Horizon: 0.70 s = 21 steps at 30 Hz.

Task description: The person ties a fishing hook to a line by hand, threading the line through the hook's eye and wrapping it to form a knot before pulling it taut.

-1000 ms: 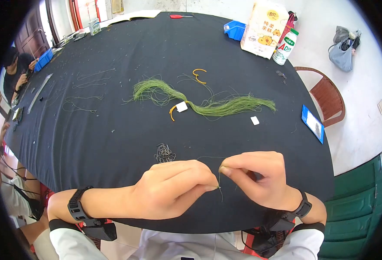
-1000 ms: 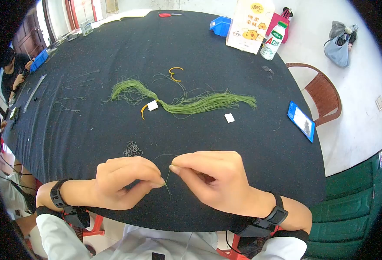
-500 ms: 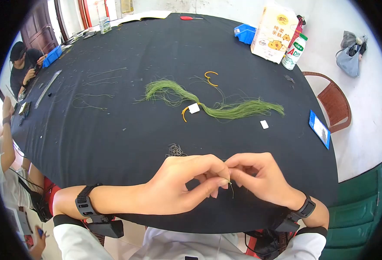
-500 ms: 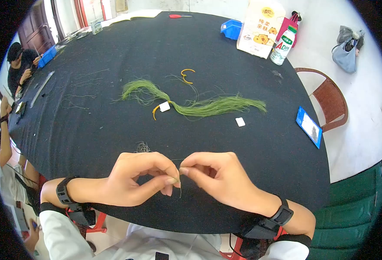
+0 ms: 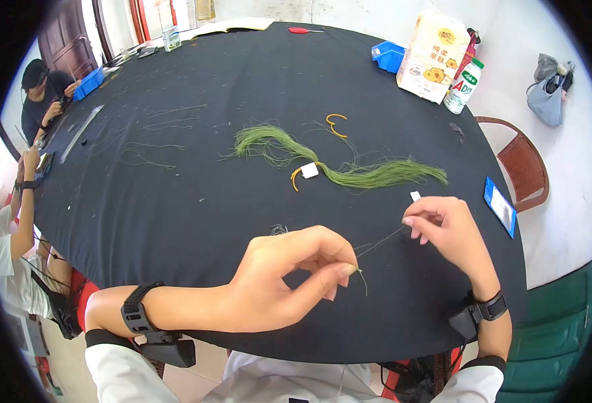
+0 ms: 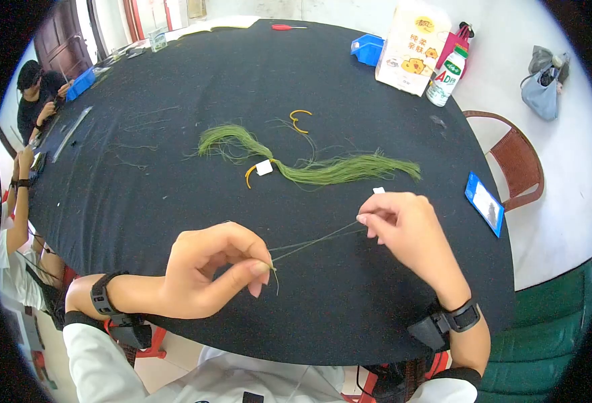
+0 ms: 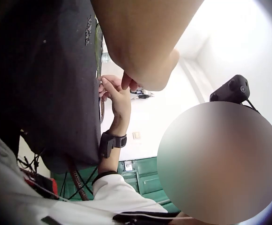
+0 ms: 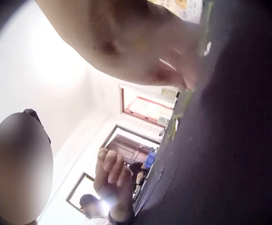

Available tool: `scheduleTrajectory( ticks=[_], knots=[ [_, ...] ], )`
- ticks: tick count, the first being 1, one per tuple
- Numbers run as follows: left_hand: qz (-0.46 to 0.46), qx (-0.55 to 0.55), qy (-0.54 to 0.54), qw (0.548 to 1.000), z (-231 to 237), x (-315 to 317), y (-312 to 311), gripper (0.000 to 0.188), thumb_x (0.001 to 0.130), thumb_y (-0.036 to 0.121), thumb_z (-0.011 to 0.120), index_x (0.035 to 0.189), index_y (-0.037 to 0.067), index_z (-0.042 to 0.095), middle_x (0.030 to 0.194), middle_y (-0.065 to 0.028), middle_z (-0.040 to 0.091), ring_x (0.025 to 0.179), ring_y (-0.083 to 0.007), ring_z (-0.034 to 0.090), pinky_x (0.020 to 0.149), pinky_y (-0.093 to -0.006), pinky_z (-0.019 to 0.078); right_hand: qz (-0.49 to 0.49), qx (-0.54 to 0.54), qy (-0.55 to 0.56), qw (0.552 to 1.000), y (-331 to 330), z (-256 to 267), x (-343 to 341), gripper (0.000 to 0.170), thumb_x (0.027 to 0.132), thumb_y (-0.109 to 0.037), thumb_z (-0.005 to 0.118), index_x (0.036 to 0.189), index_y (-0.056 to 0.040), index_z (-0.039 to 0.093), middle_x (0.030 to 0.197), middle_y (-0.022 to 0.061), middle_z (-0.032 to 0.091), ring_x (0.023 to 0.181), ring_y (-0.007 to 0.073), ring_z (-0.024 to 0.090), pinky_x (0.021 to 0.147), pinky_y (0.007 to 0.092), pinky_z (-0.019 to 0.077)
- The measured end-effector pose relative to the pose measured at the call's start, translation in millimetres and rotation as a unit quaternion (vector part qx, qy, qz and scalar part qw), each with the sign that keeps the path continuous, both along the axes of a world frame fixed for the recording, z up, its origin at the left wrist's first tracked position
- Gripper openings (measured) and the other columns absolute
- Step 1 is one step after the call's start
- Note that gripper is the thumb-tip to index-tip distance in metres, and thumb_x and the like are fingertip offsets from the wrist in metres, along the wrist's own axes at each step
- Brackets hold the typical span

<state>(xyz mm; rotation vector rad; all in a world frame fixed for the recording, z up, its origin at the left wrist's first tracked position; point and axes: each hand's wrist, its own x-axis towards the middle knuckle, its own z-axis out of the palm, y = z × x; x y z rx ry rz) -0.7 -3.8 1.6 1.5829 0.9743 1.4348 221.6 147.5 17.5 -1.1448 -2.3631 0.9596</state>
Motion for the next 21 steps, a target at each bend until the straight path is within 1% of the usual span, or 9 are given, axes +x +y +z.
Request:
scheduleTrajectory(
  ticks=[2,3,6,7,10,12,14,18,21],
  knots=[
    [0.018,-0.018,-0.005,1.0,0,-1,1,0.005,0.088,-0.002,0.056,0.092,-0.004,0.059,0.077,-0.0064,0.062,0.064,-0.0086,0.061,0.058,-0.0212,0.0515,0.061,-0.053,-0.036,0.996,3,16,2,0.016,0.081,-0.014,0.067,0.091,-0.0017,0.066,0.077,0.0059,0.066,0.071,0.0135,0.064,0.063,0.0273,0.0485],
    [0.02,-0.018,0.012,1.0,0,-2,1,0.006,0.089,-0.002,0.055,0.093,-0.004,0.058,0.079,-0.0072,0.062,0.065,-0.0088,0.061,0.058,-0.0209,0.0505,0.092,-0.08,-0.053,0.991,2,23,3,0.02,0.08,-0.015,0.069,0.095,-0.0019,0.066,0.083,0.0063,0.067,0.077,0.0141,0.064,0.067,0.0281,0.0492],
    [0.029,-0.013,0.063,0.998,1,-4,2,0.007,0.091,0.0,0.053,0.095,-0.004,0.056,0.081,-0.0086,0.062,0.067,-0.0094,0.061,0.058,-0.0203,0.0488,0.185,-0.006,0.121,0.975,-11,23,-4,0.031,0.079,-0.019,0.071,0.104,-0.003,0.064,0.103,0.0087,0.063,0.096,0.0174,0.059,0.081,0.0315,0.0464],
    [0.033,-0.009,0.077,0.996,0,-4,1,0.007,0.091,0.0,0.054,0.096,-0.004,0.056,0.081,-0.0084,0.062,0.067,-0.0094,0.061,0.058,-0.0203,0.0489,0.166,-0.013,0.154,0.974,-16,27,-7,0.033,0.08,-0.02,0.071,0.107,-0.0034,0.062,0.113,0.0095,0.059,0.105,0.0197,0.054,0.087,0.0341,0.043],
    [0.047,0.036,0.118,0.991,-4,-3,2,0.008,0.088,-0.002,0.056,0.095,-0.003,0.058,0.081,-0.0085,0.062,0.067,-0.01,0.061,0.058,-0.021,0.0495,0.16,0.047,0.171,0.971,-28,19,-12,0.028,0.082,-0.02,0.069,0.103,-0.0026,0.062,0.106,0.0086,0.061,0.1,0.0187,0.056,0.086,0.0332,0.0441],
    [0.056,0.067,0.148,0.985,-4,-2,2,0.009,0.085,-0.004,0.059,0.094,-0.003,0.059,0.081,-0.0089,0.063,0.067,-0.0107,0.062,0.058,-0.0217,0.05,0.179,-0.062,0.188,0.964,-48,14,-19,0.02,0.088,-0.016,0.063,0.101,-0.0004,0.062,0.094,0.0082,0.064,0.088,0.0148,0.06,0.079,0.0285,0.047],
    [0.06,0.089,0.18,0.978,-2,-1,2,0.011,0.082,-0.006,0.061,0.092,-0.002,0.061,0.08,-0.0094,0.064,0.066,-0.0118,0.063,0.058,-0.0225,0.0504,0.172,-0.147,0.204,0.952,-62,9,-24,0.019,0.089,-0.014,0.062,0.101,0.0005,0.062,0.094,0.0083,0.064,0.085,0.0135,0.061,0.076,0.0265,0.0477],
    [0.072,0.154,0.197,0.966,-5,0,4,0.013,0.078,-0.008,0.064,0.09,-0.001,0.062,0.08,-0.0098,0.065,0.065,-0.0136,0.064,0.057,-0.0234,0.05,0.172,-0.177,0.202,0.948,-68,3,-26,0.02,0.087,-0.013,0.064,0.101,0.0014,0.062,0.09,0.0075,0.065,0.081,0.0122,0.062,0.075,0.0264,0.0481],
    [0.072,0.164,0.211,0.961,-6,1,5,0.014,0.078,-0.008,0.064,0.09,-0.001,0.062,0.079,-0.0095,0.065,0.065,-0.014,0.064,0.056,-0.0236,0.05,0.17,-0.174,0.211,0.947,-69,0,-27,0.015,0.086,-0.009,0.064,0.097,0.0003,0.064,0.087,0.007,0.066,0.079,0.0124,0.062,0.072,0.0265,0.0485]
  ],
)
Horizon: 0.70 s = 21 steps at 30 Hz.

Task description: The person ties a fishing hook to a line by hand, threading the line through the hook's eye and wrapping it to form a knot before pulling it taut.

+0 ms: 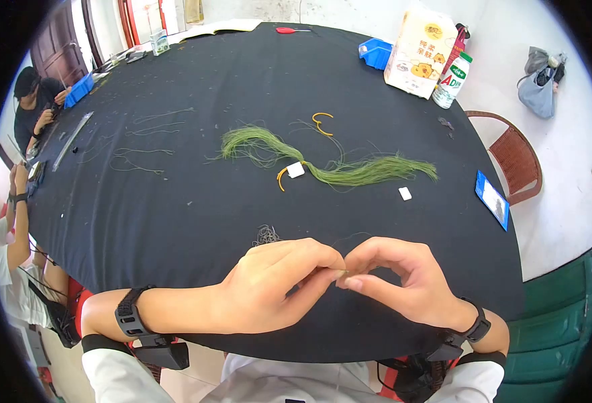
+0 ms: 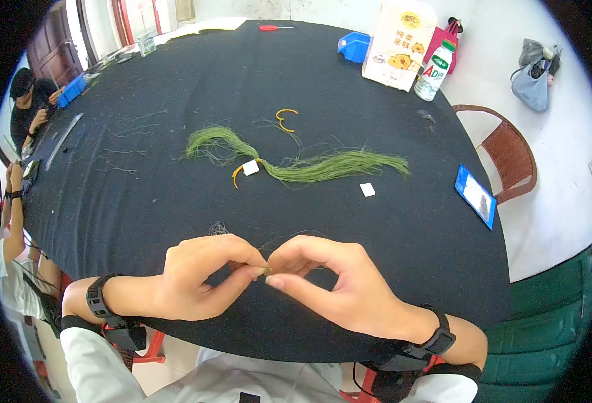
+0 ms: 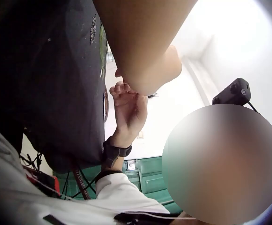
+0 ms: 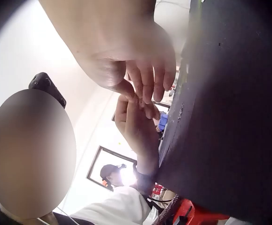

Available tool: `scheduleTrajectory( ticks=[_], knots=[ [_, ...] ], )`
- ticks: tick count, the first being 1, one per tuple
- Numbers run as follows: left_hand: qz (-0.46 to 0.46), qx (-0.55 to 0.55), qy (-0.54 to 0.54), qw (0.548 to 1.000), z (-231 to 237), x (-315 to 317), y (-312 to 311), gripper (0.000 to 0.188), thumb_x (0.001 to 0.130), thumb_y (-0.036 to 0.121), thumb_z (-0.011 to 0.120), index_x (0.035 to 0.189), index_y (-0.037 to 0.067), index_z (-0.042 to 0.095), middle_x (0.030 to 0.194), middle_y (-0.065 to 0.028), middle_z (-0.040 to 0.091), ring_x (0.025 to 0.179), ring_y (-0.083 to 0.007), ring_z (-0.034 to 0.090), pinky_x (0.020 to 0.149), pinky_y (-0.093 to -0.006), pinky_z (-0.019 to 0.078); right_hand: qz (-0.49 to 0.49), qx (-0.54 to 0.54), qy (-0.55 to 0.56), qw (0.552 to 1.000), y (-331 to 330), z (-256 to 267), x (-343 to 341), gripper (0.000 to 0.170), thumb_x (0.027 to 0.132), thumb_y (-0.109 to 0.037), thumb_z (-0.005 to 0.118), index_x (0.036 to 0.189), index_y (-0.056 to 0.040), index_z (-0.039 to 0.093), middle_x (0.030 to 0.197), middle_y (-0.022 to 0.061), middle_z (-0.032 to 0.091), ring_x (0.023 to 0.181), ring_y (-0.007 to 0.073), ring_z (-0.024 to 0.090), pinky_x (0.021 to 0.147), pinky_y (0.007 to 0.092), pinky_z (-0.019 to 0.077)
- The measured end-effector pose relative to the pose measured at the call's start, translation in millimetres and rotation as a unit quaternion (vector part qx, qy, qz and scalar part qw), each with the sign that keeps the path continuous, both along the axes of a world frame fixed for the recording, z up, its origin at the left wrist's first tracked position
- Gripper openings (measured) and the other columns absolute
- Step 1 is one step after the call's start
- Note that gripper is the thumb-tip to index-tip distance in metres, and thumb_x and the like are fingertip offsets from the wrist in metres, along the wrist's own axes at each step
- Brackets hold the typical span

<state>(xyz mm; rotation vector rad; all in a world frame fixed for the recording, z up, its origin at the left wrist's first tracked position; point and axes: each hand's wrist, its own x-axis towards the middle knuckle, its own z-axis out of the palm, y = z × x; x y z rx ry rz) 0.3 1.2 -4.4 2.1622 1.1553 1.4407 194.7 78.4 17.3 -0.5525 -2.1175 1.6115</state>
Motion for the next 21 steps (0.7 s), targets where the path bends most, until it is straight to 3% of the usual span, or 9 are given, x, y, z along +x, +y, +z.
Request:
scheduleTrajectory(
  ticks=[1,4,7,10,13,16,21],
  knots=[
    [0.001,-0.002,0.007,1.0,0,0,0,0.014,0.078,-0.008,0.063,0.09,-0.002,0.062,0.08,-0.0095,0.065,0.065,-0.0136,0.064,0.057,-0.0235,0.0503,-0.002,0.001,0.002,1.0,0,-1,0,0.013,0.085,-0.008,0.064,0.096,-0.0001,0.064,0.086,0.0072,0.066,0.078,0.0127,0.063,0.071,0.0266,0.0487],
    [-0.009,-0.074,-0.018,0.997,2,0,-2,0.012,0.081,-0.007,0.061,0.092,-0.003,0.061,0.081,-0.0092,0.065,0.066,-0.0117,0.063,0.057,-0.023,0.0513,-0.015,0.17,-0.008,0.985,2,3,0,0.012,0.08,-0.001,0.065,0.092,-0.001,0.065,0.084,0.0077,0.065,0.076,0.0174,0.063,0.067,0.0282,0.0496],
    [-0.027,-0.145,-0.062,0.987,2,-1,-4,0.009,0.085,-0.005,0.058,0.094,-0.004,0.06,0.084,-0.0089,0.064,0.069,-0.01,0.063,0.058,-0.0223,0.0522,-0.022,0.378,0.032,0.925,8,0,-2,0.016,0.075,0.005,0.065,0.09,-0.0007,0.063,0.082,0.0081,0.064,0.075,0.0233,0.063,0.065,0.0297,0.0503],
    [-0.021,-0.145,-0.095,0.985,-1,1,-3,0.01,0.084,-0.004,0.06,0.094,-0.001,0.059,0.08,-0.0072,0.063,0.065,-0.0109,0.061,0.056,-0.0233,0.0499,-0.061,0.379,0.02,0.923,6,2,-3,0.017,0.073,0.005,0.064,0.089,-0.0005,0.062,0.082,0.0091,0.064,0.075,0.0274,0.063,0.067,0.0296,0.0501],
    [-0.015,-0.114,-0.098,0.989,-3,2,-2,0.012,0.082,-0.004,0.061,0.093,0.001,0.06,0.078,-0.0066,0.062,0.062,-0.0117,0.06,0.055,-0.0238,0.0485,-0.098,0.294,0.041,0.95,4,1,-8,0.014,0.078,0.002,0.063,0.092,-0.0003,0.062,0.084,0.0095,0.064,0.077,0.0255,0.063,0.071,0.0286,0.0493],
    [-0.019,-0.094,-0.064,0.993,-2,0,-2,0.011,0.083,-0.005,0.061,0.093,-0.002,0.06,0.082,-0.0084,0.064,0.066,-0.0104,0.062,0.057,-0.0229,0.0505,-0.056,0.117,0.049,0.99,-3,2,-9,0.011,0.085,-0.004,0.061,0.094,0.001,0.062,0.087,0.0092,0.064,0.08,0.0192,0.063,0.075,0.0277,0.0479],
    [-0.018,-0.091,-0.018,0.996,4,0,-3,0.011,0.08,-0.005,0.063,0.091,-0.001,0.062,0.081,-0.009,0.066,0.066,-0.0108,0.063,0.057,-0.0223,0.05,-0.007,-0.027,0.012,1.0,-1,-4,-1,0.015,0.091,-0.01,0.059,0.097,0.0026,0.063,0.089,0.0074,0.064,0.084,0.0117,0.06,0.077,0.027,0.0477]
  ],
)
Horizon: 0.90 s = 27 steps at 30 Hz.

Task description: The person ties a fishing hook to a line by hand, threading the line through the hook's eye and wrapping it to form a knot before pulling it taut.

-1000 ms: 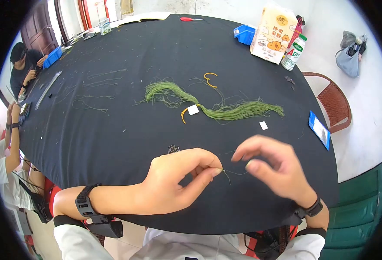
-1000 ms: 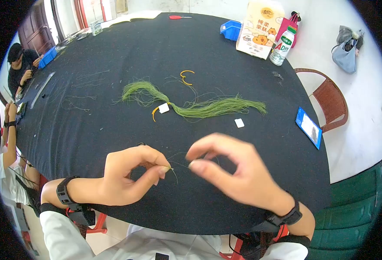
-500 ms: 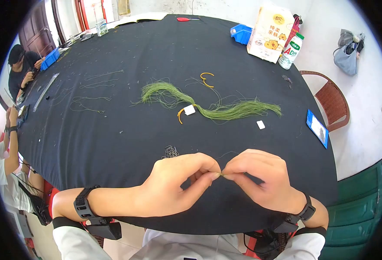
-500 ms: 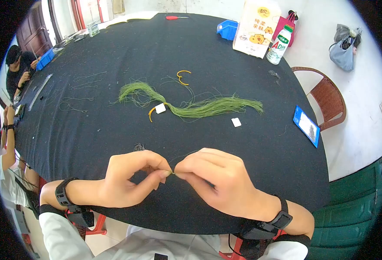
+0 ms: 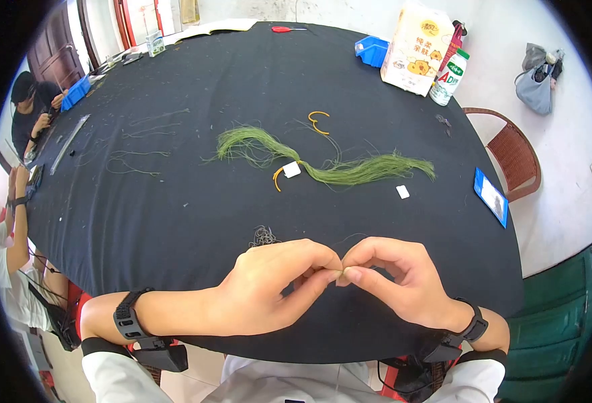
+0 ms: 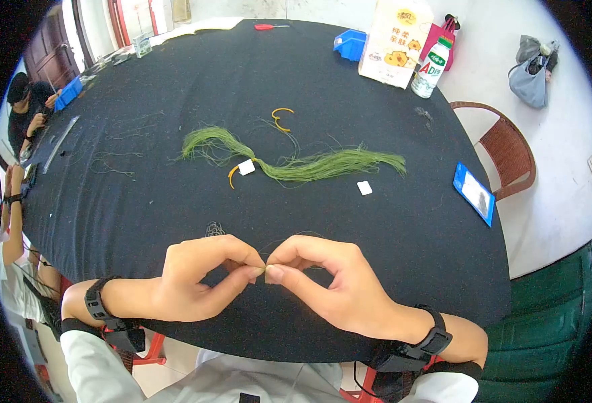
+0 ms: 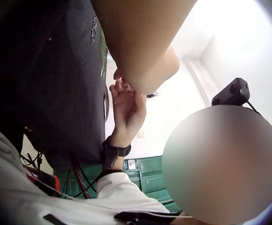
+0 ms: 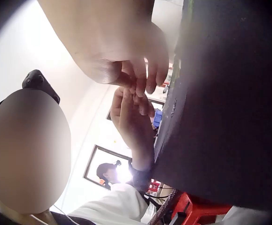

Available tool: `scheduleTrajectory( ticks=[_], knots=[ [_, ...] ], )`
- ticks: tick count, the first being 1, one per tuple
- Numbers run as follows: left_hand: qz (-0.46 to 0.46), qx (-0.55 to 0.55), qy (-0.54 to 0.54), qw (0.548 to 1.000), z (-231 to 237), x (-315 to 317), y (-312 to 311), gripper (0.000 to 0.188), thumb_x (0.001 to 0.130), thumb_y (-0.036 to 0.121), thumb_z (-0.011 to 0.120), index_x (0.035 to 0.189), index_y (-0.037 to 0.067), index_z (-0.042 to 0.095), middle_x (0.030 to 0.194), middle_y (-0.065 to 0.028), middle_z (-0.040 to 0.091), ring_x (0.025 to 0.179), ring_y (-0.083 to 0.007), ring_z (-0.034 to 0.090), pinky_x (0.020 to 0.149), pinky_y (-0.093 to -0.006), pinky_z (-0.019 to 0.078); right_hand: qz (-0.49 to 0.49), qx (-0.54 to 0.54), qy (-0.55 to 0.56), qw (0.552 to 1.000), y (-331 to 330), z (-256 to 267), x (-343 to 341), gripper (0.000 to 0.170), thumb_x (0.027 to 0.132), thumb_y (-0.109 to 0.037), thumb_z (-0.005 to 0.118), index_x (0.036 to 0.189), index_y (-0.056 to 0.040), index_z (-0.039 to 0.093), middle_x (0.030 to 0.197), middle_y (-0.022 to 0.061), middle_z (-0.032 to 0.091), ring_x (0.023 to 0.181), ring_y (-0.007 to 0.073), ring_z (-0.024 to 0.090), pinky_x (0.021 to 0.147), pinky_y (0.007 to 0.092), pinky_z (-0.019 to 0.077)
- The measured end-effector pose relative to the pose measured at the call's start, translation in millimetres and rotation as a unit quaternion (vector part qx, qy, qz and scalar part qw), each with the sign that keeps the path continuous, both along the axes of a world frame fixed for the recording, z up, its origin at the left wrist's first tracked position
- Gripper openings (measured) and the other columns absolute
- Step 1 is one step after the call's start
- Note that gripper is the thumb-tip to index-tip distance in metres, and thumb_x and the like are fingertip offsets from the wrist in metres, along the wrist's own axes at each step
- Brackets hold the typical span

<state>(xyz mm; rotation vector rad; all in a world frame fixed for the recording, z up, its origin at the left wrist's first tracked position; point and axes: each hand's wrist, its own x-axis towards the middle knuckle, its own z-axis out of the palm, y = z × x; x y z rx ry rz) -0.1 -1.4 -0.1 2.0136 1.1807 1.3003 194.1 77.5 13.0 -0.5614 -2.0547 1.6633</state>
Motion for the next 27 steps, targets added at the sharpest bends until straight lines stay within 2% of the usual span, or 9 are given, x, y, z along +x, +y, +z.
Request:
scheduleTrajectory(
  ticks=[8,11,15,18,19,22,23,26,27],
  knots=[
    [0.039,-0.003,-0.011,0.999,-2,1,1,0.021,0.08,-0.003,0.066,0.102,0.0,0.065,0.079,-0.0088,0.066,0.065,-0.0128,0.063,0.056,-0.0244,0.0491,-0.012,-0.138,0.059,0.989,5,3,2,0.015,0.093,-0.011,0.056,0.098,0.0013,0.061,0.093,0.0063,0.063,0.086,0.0113,0.06,0.078,0.0257,0.0489],
    [0.009,0.01,0.02,1.0,-6,-3,5,0.017,0.08,-0.001,0.066,0.097,0.002,0.066,0.078,-0.0074,0.063,0.062,-0.0172,0.061,0.052,-0.0281,0.047,0.002,-0.162,0.085,0.983,10,6,4,0.015,0.093,-0.013,0.055,0.1,0.0,0.061,0.099,0.0082,0.062,0.088,0.0127,0.061,0.073,0.026,0.0506],
    [-0.018,-0.053,-0.009,0.998,-8,-1,4,0.022,0.076,-0.001,0.069,0.098,0.003,0.068,0.082,-0.0094,0.066,0.067,-0.018,0.061,0.058,-0.0276,0.0473,0.032,-0.27,0.124,0.954,9,9,3,0.017,0.094,-0.014,0.054,0.1,0.0002,0.061,0.097,0.01,0.064,0.087,0.015,0.063,0.071,0.0266,0.0514],
    [-0.04,0.081,0.098,0.991,-13,-2,11,0.02,0.074,0.002,0.07,0.094,0.003,0.067,0.088,-0.0056,0.063,0.078,-0.0215,0.057,0.056,-0.0316,0.0481,0.06,-0.269,0.113,0.955,13,8,6,0.018,0.094,-0.014,0.054,0.098,0.001,0.062,0.094,0.0109,0.066,0.083,0.0164,0.064,0.071,0.027,0.0519],
    [-0.012,0.113,0.143,0.983,-12,-2,11,0.03,0.068,0.006,0.074,0.097,0.005,0.066,0.095,-0.0058,0.062,0.084,-0.0227,0.053,0.058,-0.0327,0.0486,0.052,-0.248,0.104,0.962,15,8,7,0.017,0.093,-0.013,0.055,0.097,0.0014,0.062,0.093,0.0108,0.066,0.082,0.0161,0.064,0.071,0.027,0.052],
    [0.119,0.079,0.144,0.979,8,8,3,0.039,0.063,0.009,0.077,0.1,0.003,0.065,0.097,-0.0104,0.064,0.079,-0.0245,0.053,0.072,-0.0344,0.0459,0.029,-0.184,0.072,0.98,15,10,8,0.016,0.092,-0.011,0.056,0.095,0.0025,0.063,0.091,0.0106,0.066,0.081,0.0154,0.064,0.071,0.0268,0.0523],
    [0.127,0.106,0.149,0.975,10,6,4,0.043,0.06,0.011,0.078,0.1,0.002,0.064,0.095,-0.0119,0.063,0.078,-0.0251,0.055,0.069,-0.0341,0.0466,0.022,-0.162,0.059,0.985,13,10,8,0.015,0.092,-0.01,0.056,0.095,0.0029,0.063,0.091,0.0105,0.066,0.081,0.0152,0.064,0.071,0.0266,0.0524],
    [0.055,0.161,0.126,0.977,6,-2,5,0.04,0.062,0.009,0.077,0.098,-0.001,0.064,0.092,-0.0121,0.063,0.074,-0.0256,0.057,0.063,-0.0329,0.0474,0.003,-0.073,0.016,0.997,6,6,5,0.013,0.09,-0.007,0.057,0.094,0.0032,0.064,0.088,0.01,0.066,0.079,0.0137,0.065,0.07,0.0249,0.0522],
    [0.035,0.186,0.122,0.974,4,-1,7,0.035,0.063,0.007,0.078,0.094,-0.001,0.064,0.088,-0.0122,0.063,0.071,-0.0248,0.059,0.057,-0.0306,0.0469,-0.003,-0.041,0.002,0.999,4,4,5,0.012,0.09,-0.006,0.058,0.094,0.0032,0.064,0.086,0.0099,0.067,0.078,0.0131,0.066,0.069,0.0242,0.052]
  ],
)
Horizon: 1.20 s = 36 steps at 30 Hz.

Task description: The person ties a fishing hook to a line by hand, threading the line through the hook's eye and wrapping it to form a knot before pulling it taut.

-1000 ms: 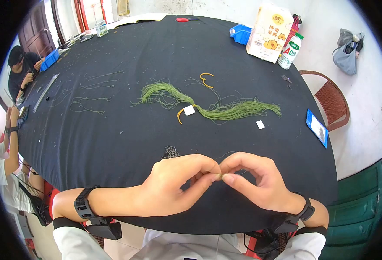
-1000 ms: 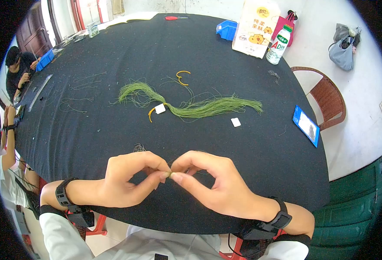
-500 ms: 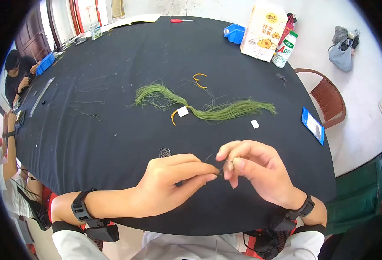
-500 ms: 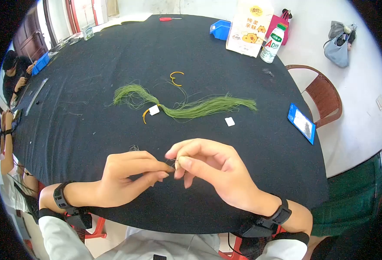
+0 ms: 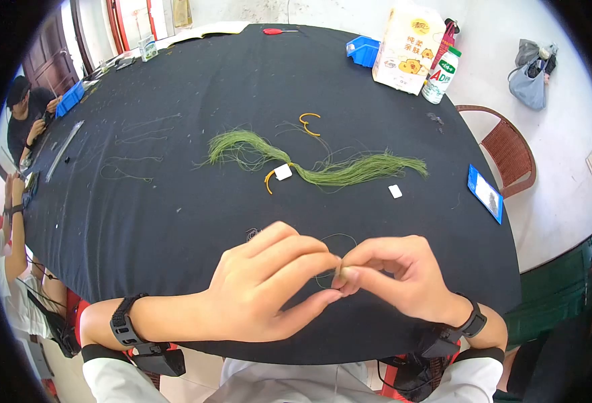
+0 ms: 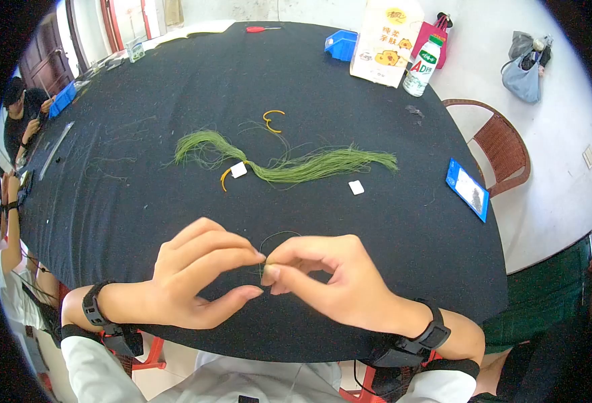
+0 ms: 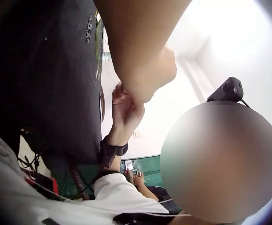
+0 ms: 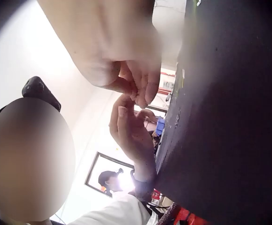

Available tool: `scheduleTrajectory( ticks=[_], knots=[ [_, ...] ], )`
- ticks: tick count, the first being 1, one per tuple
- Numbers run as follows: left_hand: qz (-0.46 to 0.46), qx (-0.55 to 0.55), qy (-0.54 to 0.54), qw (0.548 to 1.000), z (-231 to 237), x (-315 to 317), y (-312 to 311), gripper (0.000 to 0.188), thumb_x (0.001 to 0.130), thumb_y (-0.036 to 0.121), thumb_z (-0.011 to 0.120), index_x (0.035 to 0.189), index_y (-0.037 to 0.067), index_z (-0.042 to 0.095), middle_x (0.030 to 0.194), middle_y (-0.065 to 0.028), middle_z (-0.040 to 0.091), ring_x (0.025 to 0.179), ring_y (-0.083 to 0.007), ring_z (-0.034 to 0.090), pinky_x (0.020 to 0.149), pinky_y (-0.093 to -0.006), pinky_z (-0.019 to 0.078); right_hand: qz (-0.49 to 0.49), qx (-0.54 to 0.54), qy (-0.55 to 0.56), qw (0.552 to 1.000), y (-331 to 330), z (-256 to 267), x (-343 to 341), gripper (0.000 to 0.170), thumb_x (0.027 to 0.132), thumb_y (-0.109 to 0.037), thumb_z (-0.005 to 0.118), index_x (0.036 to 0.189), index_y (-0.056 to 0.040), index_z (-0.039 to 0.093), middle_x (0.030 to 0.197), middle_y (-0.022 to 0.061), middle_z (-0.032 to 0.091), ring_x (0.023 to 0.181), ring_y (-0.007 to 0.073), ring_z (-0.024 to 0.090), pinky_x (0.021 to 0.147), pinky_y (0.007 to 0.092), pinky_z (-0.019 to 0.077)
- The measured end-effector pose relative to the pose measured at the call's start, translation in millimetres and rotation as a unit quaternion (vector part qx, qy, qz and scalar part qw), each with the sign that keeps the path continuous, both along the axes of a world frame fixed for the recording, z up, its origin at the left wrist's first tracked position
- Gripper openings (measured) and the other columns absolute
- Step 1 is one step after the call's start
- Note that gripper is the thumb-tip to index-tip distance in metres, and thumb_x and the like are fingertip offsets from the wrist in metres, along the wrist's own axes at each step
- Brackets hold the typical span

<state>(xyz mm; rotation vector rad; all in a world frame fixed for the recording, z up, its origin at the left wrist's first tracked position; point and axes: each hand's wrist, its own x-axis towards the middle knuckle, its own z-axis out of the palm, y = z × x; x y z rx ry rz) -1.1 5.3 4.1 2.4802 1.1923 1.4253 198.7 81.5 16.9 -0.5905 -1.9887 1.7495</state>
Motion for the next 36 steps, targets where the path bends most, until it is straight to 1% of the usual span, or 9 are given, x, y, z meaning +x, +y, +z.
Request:
scheduleTrajectory(
  ticks=[4,10,19,22,24,25,28,33,36],
  knots=[
    [0.004,-0.004,-0.011,1.0,-8,3,0,0.029,0.066,0.005,0.078,0.09,0.0,0.062,0.085,-0.0109,0.062,0.068,-0.0227,0.058,0.054,-0.0291,0.0461,-0.016,0.108,-0.006,0.994,-8,-3,-4,0.01,0.087,-0.005,0.06,0.091,0.0023,0.065,0.076,0.0089,0.068,0.07,0.0115,0.067,0.062,0.0226,0.0503],
    [-0.015,-0.019,-0.037,0.999,-9,5,0,0.021,0.071,0.003,0.073,0.085,0.0,0.058,0.077,-0.0084,0.057,0.065,-0.0228,0.055,0.052,-0.0311,0.045,-0.021,0.128,-0.016,0.991,-10,-3,-5,0.011,0.088,-0.005,0.059,0.092,0.0031,0.065,0.075,0.0092,0.067,0.071,0.0121,0.067,0.063,0.0228,0.0503],
    [-0.034,-0.037,-0.019,0.999,-13,1,2,0.018,0.073,-0.001,0.072,0.084,0.0,0.057,0.08,-0.0114,0.059,0.065,-0.0236,0.057,0.055,-0.0317,0.044,-0.015,-0.016,-0.032,0.999,-9,2,-6,0.012,0.091,-0.002,0.054,0.093,0.0064,0.062,0.086,0.0096,0.066,0.077,0.0142,0.067,0.071,0.0237,0.0534],
    [-0.032,-0.038,-0.024,0.998,-16,1,5,0.017,0.074,-0.001,0.07,0.085,0.0,0.056,0.077,-0.0098,0.057,0.065,-0.0239,0.055,0.055,-0.0321,0.0438,-0.006,0.037,-0.032,0.999,-7,-2,-7,0.012,0.092,-0.001,0.051,0.093,0.0063,0.061,0.088,0.0102,0.065,0.076,0.0148,0.067,0.07,0.0246,0.0537],
    [-0.032,-0.042,-0.018,0.998,-15,2,7,0.016,0.076,-0.002,0.067,0.088,0.001,0.055,0.074,-0.0081,0.053,0.065,-0.0247,0.053,0.053,-0.0327,0.0433,-0.001,0.132,-0.043,0.99,-4,-5,-7,0.011,0.092,-0.003,0.051,0.093,0.0044,0.059,0.082,0.0082,0.064,0.074,0.0125,0.065,0.066,0.0248,0.0537],
    [-0.032,-0.071,-0.027,0.997,-15,2,6,0.016,0.076,-0.002,0.066,0.088,0.001,0.055,0.074,-0.0083,0.053,0.065,-0.0253,0.053,0.053,-0.0325,0.0432,0.001,0.179,-0.049,0.983,-4,-6,-7,0.011,0.092,-0.004,0.051,0.093,0.0035,0.059,0.079,0.0072,0.064,0.073,0.0114,0.065,0.065,0.025,0.0538],
    [-0.033,-0.143,-0.058,0.987,-13,1,5,0.014,0.079,-0.001,0.065,0.089,0.002,0.056,0.074,-0.0086,0.054,0.065,-0.0255,0.054,0.053,-0.0318,0.0434,-0.033,0.201,-0.035,0.979,-6,-7,-7,0.01,0.092,-0.004,0.051,0.089,0.0028,0.058,0.079,0.0076,0.063,0.068,0.0116,0.063,0.06,0.0256,0.0522],
    [-0.034,-0.228,-0.146,0.962,-9,0,1,0.007,0.085,0.003,0.063,0.089,0.001,0.057,0.076,-0.0084,0.057,0.064,-0.0182,0.057,0.056,-0.0286,0.0453,-0.047,0.026,0.055,0.997,-6,-6,-7,0.012,0.095,-0.006,0.046,0.093,0.0023,0.054,0.094,0.0111,0.062,0.077,0.0133,0.062,0.066,0.0263,0.0521],
    [-0.051,-0.281,-0.175,0.942,-7,-2,0,0.004,0.088,0.001,0.06,0.09,-0.002,0.058,0.083,-0.0072,0.06,0.075,-0.0117,0.058,0.065,-0.0247,0.0477,-0.03,-0.065,0.111,0.991,-1,-3,-5,0.015,0.098,-0.01,0.042,0.097,0.0022,0.05,0.103,0.0133,0.059,0.083,0.0151,0.062,0.071,0.0279,0.0524]
  ],
)
